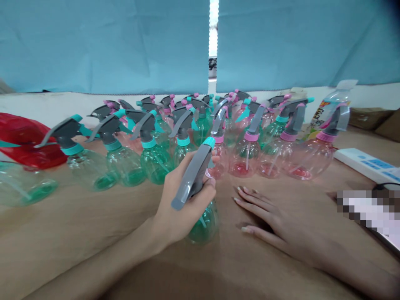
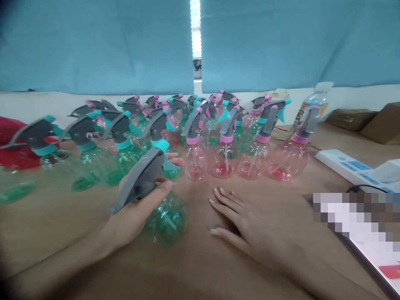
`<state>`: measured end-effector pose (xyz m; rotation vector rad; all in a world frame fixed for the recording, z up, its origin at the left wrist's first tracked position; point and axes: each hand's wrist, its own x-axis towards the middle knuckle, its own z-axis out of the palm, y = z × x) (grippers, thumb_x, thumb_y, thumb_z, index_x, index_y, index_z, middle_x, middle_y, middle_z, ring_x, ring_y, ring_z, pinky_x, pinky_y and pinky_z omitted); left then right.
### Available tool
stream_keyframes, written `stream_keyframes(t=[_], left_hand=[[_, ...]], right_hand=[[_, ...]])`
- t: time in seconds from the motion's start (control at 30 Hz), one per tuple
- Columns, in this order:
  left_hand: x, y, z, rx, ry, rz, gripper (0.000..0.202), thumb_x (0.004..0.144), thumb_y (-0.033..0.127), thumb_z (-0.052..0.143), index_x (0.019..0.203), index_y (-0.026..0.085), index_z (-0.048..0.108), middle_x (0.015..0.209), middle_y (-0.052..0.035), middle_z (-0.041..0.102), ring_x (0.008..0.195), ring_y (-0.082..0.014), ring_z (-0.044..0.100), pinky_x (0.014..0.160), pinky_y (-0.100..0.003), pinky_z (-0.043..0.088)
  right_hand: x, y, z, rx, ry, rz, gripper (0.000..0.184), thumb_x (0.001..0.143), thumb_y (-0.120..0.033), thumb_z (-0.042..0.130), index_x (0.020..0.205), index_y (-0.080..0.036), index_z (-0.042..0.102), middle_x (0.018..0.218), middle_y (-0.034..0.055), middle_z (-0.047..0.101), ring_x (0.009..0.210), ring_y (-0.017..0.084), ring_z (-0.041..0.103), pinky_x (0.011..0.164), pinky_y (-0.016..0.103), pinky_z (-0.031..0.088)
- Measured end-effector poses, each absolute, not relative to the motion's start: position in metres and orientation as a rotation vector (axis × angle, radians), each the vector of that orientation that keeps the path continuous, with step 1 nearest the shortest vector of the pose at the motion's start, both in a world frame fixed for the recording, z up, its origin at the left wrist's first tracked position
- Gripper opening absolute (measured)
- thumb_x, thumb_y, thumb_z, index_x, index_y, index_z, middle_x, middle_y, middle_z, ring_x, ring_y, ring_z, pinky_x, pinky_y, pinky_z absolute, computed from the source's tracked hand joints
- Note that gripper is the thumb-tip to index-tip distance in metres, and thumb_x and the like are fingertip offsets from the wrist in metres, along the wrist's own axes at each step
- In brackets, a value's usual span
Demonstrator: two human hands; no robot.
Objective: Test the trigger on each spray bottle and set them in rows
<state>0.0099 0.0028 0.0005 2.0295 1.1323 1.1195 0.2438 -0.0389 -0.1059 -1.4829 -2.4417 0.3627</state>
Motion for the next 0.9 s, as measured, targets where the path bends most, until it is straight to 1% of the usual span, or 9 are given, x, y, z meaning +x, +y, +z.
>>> stream_keyframes(t=[0.2,0.4,0.6,0.7,0.9], left_hand=[[0.01,0.0052,0.0003,2.025,1.097,1.14,0.027,0.076,0.015,0.051,0.102,0.023,0.056,0.059,0.0076,0.042,0.049,-0.0111,0.043,0.049,-0.023,0.041],[0.0099,0.0046,-0.002,2.02,1.079,1.151,0.017,0.078,0.015,0.05,0.092,0.024,0.054,0.061,0.0076,0.042,0.05,-0.0098,0.042,0.05,-0.022,0.041],[0.0091,0.0048,-0.0035,2.032,1.065,1.15,0.023,0.079,0.016,0.051,0.1,0.024,0.054,0.06,0.0077,0.042,0.049,-0.0098,0.041,0.049,-0.022,0.041],[0.0093,0.006,-0.0035,2.034,1.068,1.145,0.023,0.079,0.016,0.051,0.1,0.024,0.054,0.059,0.0082,0.04,0.049,-0.0097,0.041,0.05,-0.022,0.041],[0.0108,0.0045,-0.0007,2.022,1.078,1.149,0.009,0.079,0.018,0.049,0.085,0.024,0.052,0.058,0.0078,0.041,0.049,-0.0095,0.041,0.049,-0.022,0.041]], right_hand=[[0.244,-0.0384,-0.1069,-1.472,-2.453,0.368,0.06,0.094,-0.052,0.046,0.146,-0.024,0.035,0.153,0.0046,0.03,0.141,0.027,0.026,0.113,0.051,0.027],[0.2441,-0.0385,-0.1059,-1.488,-2.483,0.348,0.06,0.094,-0.054,0.043,0.146,-0.024,0.036,0.154,0.0041,0.029,0.141,0.027,0.026,0.113,0.052,0.026],[0.2427,-0.0379,-0.105,-1.492,-2.474,0.35,0.06,0.094,-0.054,0.043,0.145,-0.022,0.037,0.153,0.0048,0.029,0.141,0.026,0.026,0.113,0.051,0.026],[0.2429,-0.0383,-0.105,-1.49,-2.472,0.353,0.06,0.094,-0.054,0.043,0.145,-0.022,0.038,0.153,0.0049,0.029,0.141,0.027,0.026,0.113,0.051,0.027],[0.245,-0.038,-0.1066,-1.486,-2.49,0.33,0.061,0.094,-0.055,0.043,0.146,-0.023,0.036,0.154,0.0041,0.028,0.141,0.026,0.026,0.113,0.051,0.027]])
